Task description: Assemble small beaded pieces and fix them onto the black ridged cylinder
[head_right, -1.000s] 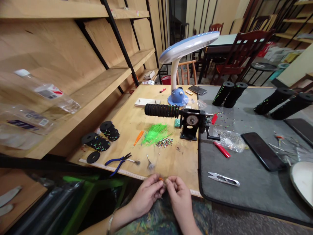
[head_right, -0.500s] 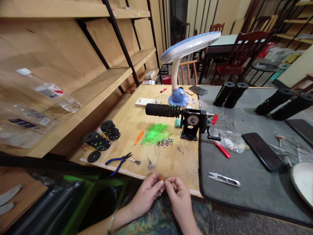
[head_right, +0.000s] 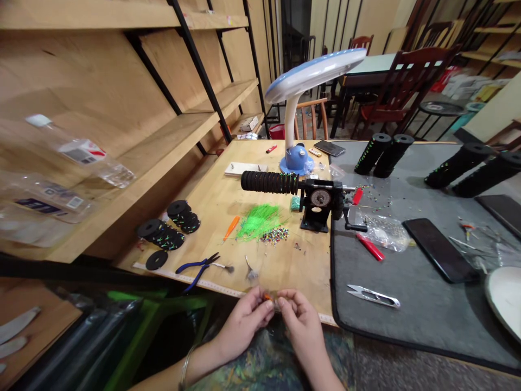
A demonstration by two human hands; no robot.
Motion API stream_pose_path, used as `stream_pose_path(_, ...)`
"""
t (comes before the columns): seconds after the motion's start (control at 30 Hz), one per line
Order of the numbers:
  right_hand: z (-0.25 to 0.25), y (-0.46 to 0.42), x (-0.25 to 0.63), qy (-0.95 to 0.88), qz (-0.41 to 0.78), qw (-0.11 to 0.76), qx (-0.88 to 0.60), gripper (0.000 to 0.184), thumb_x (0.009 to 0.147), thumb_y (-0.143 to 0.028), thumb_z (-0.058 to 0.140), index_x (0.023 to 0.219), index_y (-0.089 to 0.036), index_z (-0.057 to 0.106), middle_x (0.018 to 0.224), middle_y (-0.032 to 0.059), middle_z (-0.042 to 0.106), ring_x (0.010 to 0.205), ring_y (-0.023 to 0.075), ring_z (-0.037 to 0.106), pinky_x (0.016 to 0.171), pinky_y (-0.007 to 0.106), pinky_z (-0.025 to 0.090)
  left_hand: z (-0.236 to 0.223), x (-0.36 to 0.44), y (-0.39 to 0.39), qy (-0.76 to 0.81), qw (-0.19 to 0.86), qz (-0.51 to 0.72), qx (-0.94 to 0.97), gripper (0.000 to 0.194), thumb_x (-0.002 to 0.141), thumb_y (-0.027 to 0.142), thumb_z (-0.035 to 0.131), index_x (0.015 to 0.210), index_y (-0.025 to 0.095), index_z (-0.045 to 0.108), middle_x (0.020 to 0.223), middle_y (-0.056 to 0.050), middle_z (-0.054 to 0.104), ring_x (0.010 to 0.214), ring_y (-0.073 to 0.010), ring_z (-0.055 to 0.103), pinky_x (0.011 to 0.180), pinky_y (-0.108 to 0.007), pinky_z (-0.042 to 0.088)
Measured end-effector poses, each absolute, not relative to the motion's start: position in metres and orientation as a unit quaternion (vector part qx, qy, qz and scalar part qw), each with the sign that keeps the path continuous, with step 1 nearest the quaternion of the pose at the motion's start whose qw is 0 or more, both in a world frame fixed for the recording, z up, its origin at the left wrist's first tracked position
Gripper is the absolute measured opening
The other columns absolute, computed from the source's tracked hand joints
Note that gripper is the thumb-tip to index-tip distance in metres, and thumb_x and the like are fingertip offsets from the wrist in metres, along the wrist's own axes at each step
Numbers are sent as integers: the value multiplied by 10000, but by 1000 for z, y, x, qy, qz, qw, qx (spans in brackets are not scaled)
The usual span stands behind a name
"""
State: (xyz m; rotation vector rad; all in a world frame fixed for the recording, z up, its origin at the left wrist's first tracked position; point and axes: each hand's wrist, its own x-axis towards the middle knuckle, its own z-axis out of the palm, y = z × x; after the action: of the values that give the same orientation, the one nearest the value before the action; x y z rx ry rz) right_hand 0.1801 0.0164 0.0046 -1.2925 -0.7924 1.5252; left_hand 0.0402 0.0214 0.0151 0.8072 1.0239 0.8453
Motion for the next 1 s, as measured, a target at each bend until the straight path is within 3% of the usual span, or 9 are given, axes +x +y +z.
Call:
stream_pose_path(0.17, -1, 15, 180, -351, 643, 457, -504, 443, 651, -598, 744, 745, -179, 635, 532, -41, 559, 515, 134, 509, 532, 254, 407, 13, 39, 20, 458, 722, 364, 368, 414, 756, 536, 676, 784, 166, 494, 655, 47, 481, 587, -82, 413, 536, -225, 287)
stream_pose_path(0.37, 0, 13, 177, -351, 649, 452, -501, 437, 698, -603, 710, 722, -185, 586, 563, -21, 572, 553, 154, 535, 552, 262, 417, 3, 40, 20, 426, 745, 381, 344, 388, 774, 503, 678, 801, 170, 483, 648, 49, 493, 572, -76, 410, 523, -220, 258)
stream_pose_path(0.7, 1, 13, 176, -316, 647, 470, -511, 460, 649, -611, 741, 696, -180, 587, 562, -47, 521, 520, 113, 431, 516, 232, 364, 14, 44, 22, 437, 720, 399, 363, 405, 799, 547, 634, 812, 182, 460, 643, 67, 441, 580, -80, 376, 541, -221, 284)
stream_pose_path(1.0, 4, 13, 176, -295, 648, 481, -512, 456, 625, -597, 763, 684, -177, 596, 565, -43, 528, 533, 118, 457, 525, 235, 394, 10, 46, 19, 428, 729, 383, 373, 421, 769, 531, 679, 874, 173, 484, 700, 51, 461, 603, -83, 390, 553, -223, 310)
